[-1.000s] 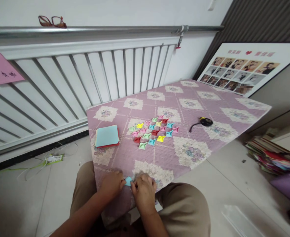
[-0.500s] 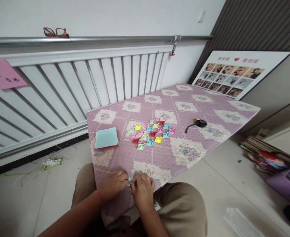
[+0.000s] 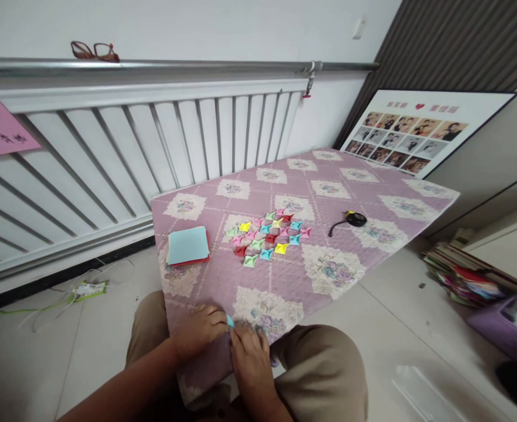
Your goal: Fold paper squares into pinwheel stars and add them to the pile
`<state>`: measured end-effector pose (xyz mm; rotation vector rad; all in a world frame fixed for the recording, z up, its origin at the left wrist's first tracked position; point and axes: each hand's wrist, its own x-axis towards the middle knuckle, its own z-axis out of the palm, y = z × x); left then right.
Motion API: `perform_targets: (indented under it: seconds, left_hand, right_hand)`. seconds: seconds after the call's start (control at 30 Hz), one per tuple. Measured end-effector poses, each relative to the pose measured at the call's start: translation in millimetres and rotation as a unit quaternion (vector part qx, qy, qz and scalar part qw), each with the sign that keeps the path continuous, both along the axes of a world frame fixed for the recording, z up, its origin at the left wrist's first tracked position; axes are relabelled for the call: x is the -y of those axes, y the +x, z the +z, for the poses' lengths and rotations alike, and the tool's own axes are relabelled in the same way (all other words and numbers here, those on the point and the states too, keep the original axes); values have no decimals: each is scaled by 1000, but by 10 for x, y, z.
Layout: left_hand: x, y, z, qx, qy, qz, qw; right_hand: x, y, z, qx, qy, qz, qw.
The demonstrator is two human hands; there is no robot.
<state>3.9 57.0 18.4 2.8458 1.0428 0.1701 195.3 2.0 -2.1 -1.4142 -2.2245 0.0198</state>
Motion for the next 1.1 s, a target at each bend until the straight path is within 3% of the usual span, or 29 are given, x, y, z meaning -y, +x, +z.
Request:
perform_targets:
  seconds: [0.17,0.43,0.7,0.9,1.1]
  left_hand:
    - [8,-27,-36,23,-15,8,1000]
    - [-11,-39,-48,57,-69,24,996]
    - [4,3,70,111,-140,187,966]
    - [-58,-58,97,46,-210,266,940]
    - [-221,-71,260,-12,-291,241,926]
  right_hand:
    - [63,-38,-92,0,8,-23,1000]
    - [67,6,48,46,-53,-7,997]
    - [44,-139,91,110,-129,-31,985]
    - [44,-125,126,117,-150,-13,982]
    - [26,-102,54,116,-153,-3,982]
